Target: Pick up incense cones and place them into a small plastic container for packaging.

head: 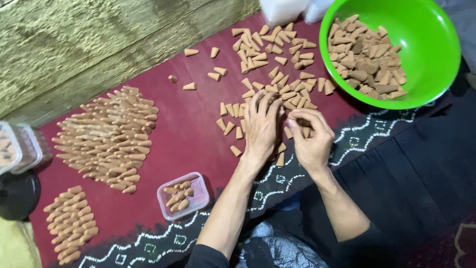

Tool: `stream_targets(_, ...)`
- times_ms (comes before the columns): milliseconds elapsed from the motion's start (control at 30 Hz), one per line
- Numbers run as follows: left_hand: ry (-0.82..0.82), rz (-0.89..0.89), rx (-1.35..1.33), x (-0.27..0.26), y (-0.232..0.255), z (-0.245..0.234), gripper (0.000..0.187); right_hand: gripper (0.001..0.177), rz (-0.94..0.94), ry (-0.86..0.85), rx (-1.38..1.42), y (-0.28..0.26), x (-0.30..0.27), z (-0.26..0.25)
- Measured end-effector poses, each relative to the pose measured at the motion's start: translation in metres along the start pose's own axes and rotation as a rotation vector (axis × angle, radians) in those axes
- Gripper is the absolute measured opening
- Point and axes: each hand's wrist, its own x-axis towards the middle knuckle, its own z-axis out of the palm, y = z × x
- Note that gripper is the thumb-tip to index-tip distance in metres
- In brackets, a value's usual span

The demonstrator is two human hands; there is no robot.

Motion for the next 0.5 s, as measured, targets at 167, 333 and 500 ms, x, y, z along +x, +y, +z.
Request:
stream_targets(167, 0.11, 0.02, -0.142, -0.022, 0.022, -0.058, 0.029, 0.013, -0.005, 0.081, 0.22, -0.009, -0.021, 0.009)
stream_targets(333, 0.129, -0.085, -0.294, -0.076, 0.035, -0.15, 0.032, 0.019, 0.187, -0.03, 0.467, -0.026, -0.053, 0.028)
stream_targets(500, 0.052, -0.314, -0.279, -0.153, 0.017, -0.206, 0.035, 0.01, 0.145, -0.355, 0.373, -0.094, -0.053, 0.036)
